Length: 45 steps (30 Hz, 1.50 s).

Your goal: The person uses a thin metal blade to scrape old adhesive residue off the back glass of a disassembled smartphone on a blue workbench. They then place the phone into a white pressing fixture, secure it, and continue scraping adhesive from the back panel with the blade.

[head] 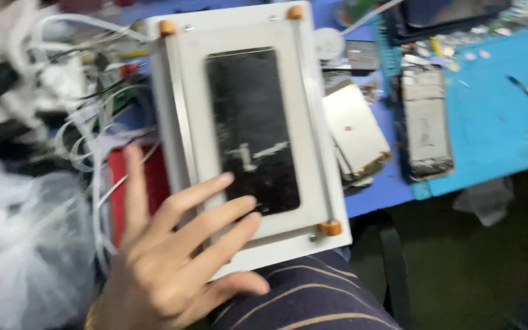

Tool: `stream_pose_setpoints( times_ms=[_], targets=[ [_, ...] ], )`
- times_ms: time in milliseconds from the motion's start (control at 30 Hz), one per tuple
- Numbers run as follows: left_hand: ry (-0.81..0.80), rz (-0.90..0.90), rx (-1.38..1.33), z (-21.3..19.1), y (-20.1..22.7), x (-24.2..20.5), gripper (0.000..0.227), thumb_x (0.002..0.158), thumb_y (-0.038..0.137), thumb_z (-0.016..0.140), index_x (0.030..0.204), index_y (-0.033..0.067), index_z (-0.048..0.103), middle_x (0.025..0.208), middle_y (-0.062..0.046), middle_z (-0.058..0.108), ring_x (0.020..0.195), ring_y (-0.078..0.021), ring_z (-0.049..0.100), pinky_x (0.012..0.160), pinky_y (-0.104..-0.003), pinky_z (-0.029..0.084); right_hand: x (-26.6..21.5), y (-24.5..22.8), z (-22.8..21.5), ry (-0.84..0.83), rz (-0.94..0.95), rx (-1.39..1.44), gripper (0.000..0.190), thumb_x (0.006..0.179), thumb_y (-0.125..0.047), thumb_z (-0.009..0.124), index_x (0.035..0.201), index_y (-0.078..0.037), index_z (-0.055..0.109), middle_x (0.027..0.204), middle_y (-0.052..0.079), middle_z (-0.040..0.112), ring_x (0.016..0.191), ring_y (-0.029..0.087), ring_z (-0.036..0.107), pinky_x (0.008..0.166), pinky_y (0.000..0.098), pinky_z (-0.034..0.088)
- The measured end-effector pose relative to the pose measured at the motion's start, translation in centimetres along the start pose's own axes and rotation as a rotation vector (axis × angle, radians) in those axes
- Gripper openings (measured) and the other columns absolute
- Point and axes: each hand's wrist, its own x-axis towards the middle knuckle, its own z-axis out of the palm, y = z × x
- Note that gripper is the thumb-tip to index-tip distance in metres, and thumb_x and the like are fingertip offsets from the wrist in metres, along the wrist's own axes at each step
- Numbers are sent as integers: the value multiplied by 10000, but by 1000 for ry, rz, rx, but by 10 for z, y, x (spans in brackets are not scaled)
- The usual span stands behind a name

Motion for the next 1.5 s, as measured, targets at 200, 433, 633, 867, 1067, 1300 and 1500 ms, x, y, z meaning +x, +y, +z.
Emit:
stream_pose_setpoints(
  times_ms=[200, 433, 633, 867, 1067, 1300, 1500],
  targets=[
    [-285, 163, 268, 36, -81, -63, 475, 877, 521, 562, 1223, 233, 713, 1185, -90, 703, 1205, -311, 620, 1127, -595, 328, -76, -172, -92, 327, 230, -114, 262, 1027, -95, 733, 1242, 39, 669, 1202, 152, 727, 1080, 181, 704, 960, 311, 569],
    [-307, 180, 381, 66, -78, -74, 399, 894, 467, 549, 1229, 319, 707, 1101, -74, 692, 1164, -335, 648, 1140, -605, 349, -58, -213, -73, 351, -63, -334, 256, 969, -58, 759, 1220, -37, 719, 1132, 132, 734, 1039, 241, 703, 927, 350, 573],
    [-109, 11, 486, 70, -53, -82, 382, 904, 494, 520, 1222, 372, 694, 999, 0, 667, 1136, -332, 640, 1196, -808, 181, -38, -213, -38, 129, -213, -772, 185, 961, -106, 773, 1142, -115, 738, 1031, 97, 708, 937, 323, 671, 766, 439, 580],
    [118, 28, 380, 79, -7, -38, 607, 955, 703, 494, 1239, 212, 709, 1105, -53, 594, 1167, -304, 567, 1188, -627, 331, -39, -229, -37, 77, -55, -907, 67, 969, -154, 759, 1027, -137, 731, 998, 89, 687, 859, 300, 693, 713, 452, 577],
    [182, -3, 414, 74, 7, -23, 708, 964, 777, 463, 1281, 187, 694, 1155, -32, 557, 1165, -257, 502, 1168, -620, 313, -69, -409, -41, 326, -27, -27, 265, 1145, -167, 539, 1065, 74, 615, 951, 181, 676, 751, 267, 678, 701, 358, 571],
    [158, -111, 351, 58, 24, -22, 635, 1045, 694, 464, 1375, 197, 683, 1303, -25, 564, 1299, -237, 478, 1197, -698, 307, -156, -500, 33, 159, -5, 649, 389, 1273, -245, 400, 1113, 83, 534, 1031, 219, 692, 755, 205, 670, 754, 256, 597],
    [201, -39, 329, 58, 18, -28, 571, 1121, 621, 473, 1464, 206, 663, 1375, 0, 562, 1361, -197, 479, 1196, -719, 306, -134, -576, 31, -38, 201, 285, 232, 1066, -94, 487, 1158, 86, 600, 1077, 229, 714, 555, 215, 572, 530, 285, 454]
  ],
)
